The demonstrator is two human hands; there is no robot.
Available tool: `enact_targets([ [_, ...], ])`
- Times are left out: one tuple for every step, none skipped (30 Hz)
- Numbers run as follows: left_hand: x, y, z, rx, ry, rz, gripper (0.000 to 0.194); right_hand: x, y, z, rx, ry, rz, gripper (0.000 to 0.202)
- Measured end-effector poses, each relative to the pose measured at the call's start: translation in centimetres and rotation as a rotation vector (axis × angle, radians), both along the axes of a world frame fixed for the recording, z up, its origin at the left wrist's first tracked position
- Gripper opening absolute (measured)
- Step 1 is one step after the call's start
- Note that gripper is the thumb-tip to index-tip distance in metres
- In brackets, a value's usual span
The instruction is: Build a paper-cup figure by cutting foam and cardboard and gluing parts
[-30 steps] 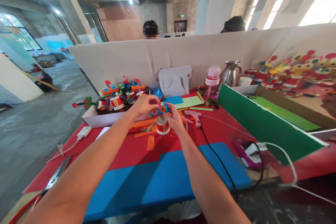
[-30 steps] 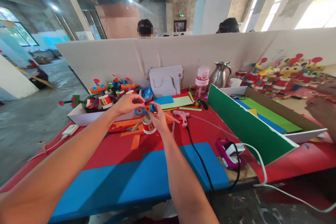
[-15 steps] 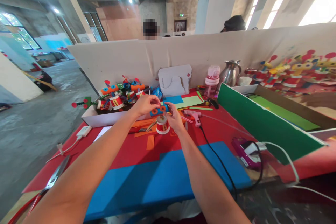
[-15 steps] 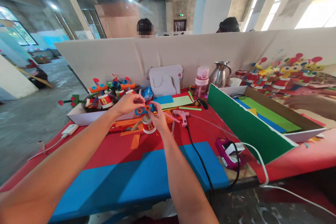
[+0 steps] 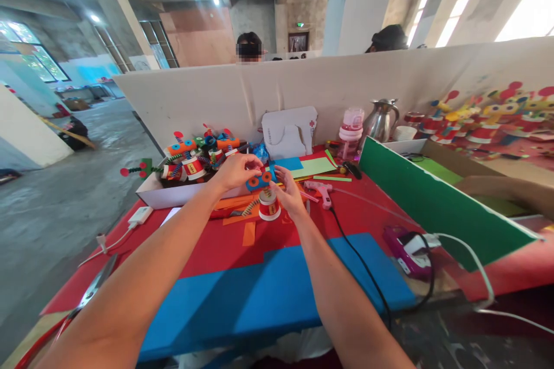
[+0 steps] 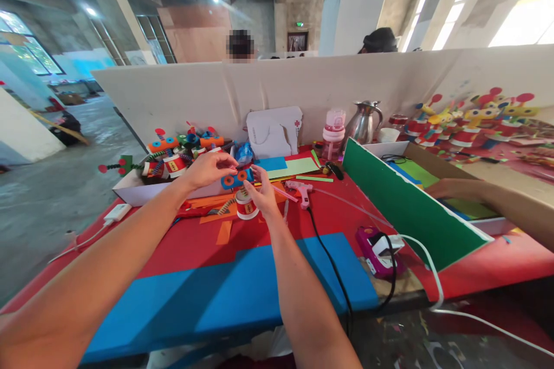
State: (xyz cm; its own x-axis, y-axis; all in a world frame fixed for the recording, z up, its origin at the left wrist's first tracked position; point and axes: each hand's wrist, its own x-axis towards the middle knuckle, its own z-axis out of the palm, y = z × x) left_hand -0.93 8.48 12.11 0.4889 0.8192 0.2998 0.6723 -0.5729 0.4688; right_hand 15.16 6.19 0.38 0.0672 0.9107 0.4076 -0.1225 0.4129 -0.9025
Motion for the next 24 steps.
enact_targets([
  [-0.2, 0.0, 0.1, 0.002, -0.017, -0.002, 0.023, 0.1, 0.0, 0.0, 0.004, 0.018, -0.009, 0.049],
  [-0.5, -0.1, 0.3, 0.008, -0.037, -0.002, 0.024, 0.1, 0.0, 0.0, 0.006, 0.042, -0.023, 0.047],
  [-0.8, -0.3, 0.4, 0.022, -0.062, 0.003, 0.025, 0.2, 0.0, 0.0, 0.004, 0.068, -0.04, 0.045],
  [-1.1, -0.5, 0.5, 0.042, -0.095, 0.013, 0.026, 0.4, 0.1, 0.0, -0.003, 0.094, -0.06, 0.043],
  [-1.5, -0.9, 0.6, 0.066, -0.138, 0.029, 0.026, 0.5, 0.1, 0.0, -0.01, 0.119, -0.081, 0.042],
  [-1.9, -1.5, 0.6, 0.089, -0.193, 0.05, 0.027, 0.6, 0.2, 0.1, -0.016, 0.142, -0.104, 0.041],
  [-2.3, -2.3, 0.5, 0.11, -0.253, 0.077, 0.026, 0.8, 0.2, 0.1, -0.016, 0.163, -0.127, 0.039],
  [-2.6, -3.3, 0.3, 0.128, -0.312, 0.11, 0.026, 0.9, 0.3, 0.2, -0.01, 0.183, -0.153, 0.038],
  [-2.9, -4.4, -0.2, 0.146, -0.364, 0.152, 0.025, 1.1, 0.4, 0.2, 0.002, 0.2, -0.186, 0.037],
  [-3.1, -5.6, -0.9, 0.161, -0.397, 0.201, 0.023, 1.2, 0.5, 0.3, 0.018, 0.216, -0.227, 0.035],
  [-3.3, -7.0, -1.8, 0.169, -0.418, 0.251, 0.023, 1.4, 0.6, 0.3, 0.032, 0.23, -0.275, 0.034],
  [-3.5, -8.3, -2.9, 0.163, -0.433, 0.3, 0.022, 1.5, 0.7, 0.4, 0.041, 0.242, -0.325, 0.033],
  [-3.6, -9.6, -4.3, 0.132, -0.455, 0.349, 0.022, 1.6, 0.7, 0.4, 0.04, 0.254, -0.371, 0.032],
  [-3.6, -10.8, -5.8, 0.099, -0.473, 0.386, 0.022, 1.8, 0.7, 0.4, 0.027, 0.268, -0.407, 0.03],
  [-3.7, -11.8, -7.2, 0.07, -0.476, 0.396, 0.022, 1.9, 0.6, 0.4, 0.008, 0.283, -0.431, 0.029],
  [-3.8, -12.8, -8.6, 0.049, -0.475, 0.402, 0.021, 2.0, 0.5, 0.4, -0.013, 0.294, -0.442, 0.028],
  [-3.9, -13.5, -9.8, 0.033, -0.467, 0.404, 0.021, 2.1, 0.2, 0.4, -0.032, 0.299, -0.442, 0.028],
  [-4.1, -14.0, -10.7, 0.027, -0.461, 0.401, 0.021, 2.2, -0.1, 0.4, -0.043, 0.297, -0.44, 0.028],
  [-4.2, -14.3, -11.2, 0.03, -0.456, 0.397, 0.02, 2.3, -0.4, 0.4, -0.045, 0.292, -0.44, 0.028],
  [-4.3, -14.4, -11.3, 0.044, -0.456, 0.392, 0.02, 2.3, -0.7, 0.5, -0.04, 0.284, -0.444, 0.028],
  [-4.4, -14.1, -11.0, 0.065, -0.463, 0.384, 0.02, 2.4, -1.0, 0.5, -0.033, 0.276, -0.452, 0.029],
  [-4.4, -13.6, -10.3, 0.092, -0.475, 0.376, 0.02, 2.4, -1.2, 0.6, -0.023, 0.268, -0.467, 0.029],
  [-4.3, -12.8, -9.3, 0.125, -0.493, 0.366, 0.021, 2.3, -1.3, 0.8, -0.014, 0.258, -0.482, 0.03],
  [-4.0, -11.7, -8.0, 0.16, -0.521, 0.354, 0.021, 2.2, -1.3, 0.9, -0.005, 0.244, -0.494, 0.03],
])
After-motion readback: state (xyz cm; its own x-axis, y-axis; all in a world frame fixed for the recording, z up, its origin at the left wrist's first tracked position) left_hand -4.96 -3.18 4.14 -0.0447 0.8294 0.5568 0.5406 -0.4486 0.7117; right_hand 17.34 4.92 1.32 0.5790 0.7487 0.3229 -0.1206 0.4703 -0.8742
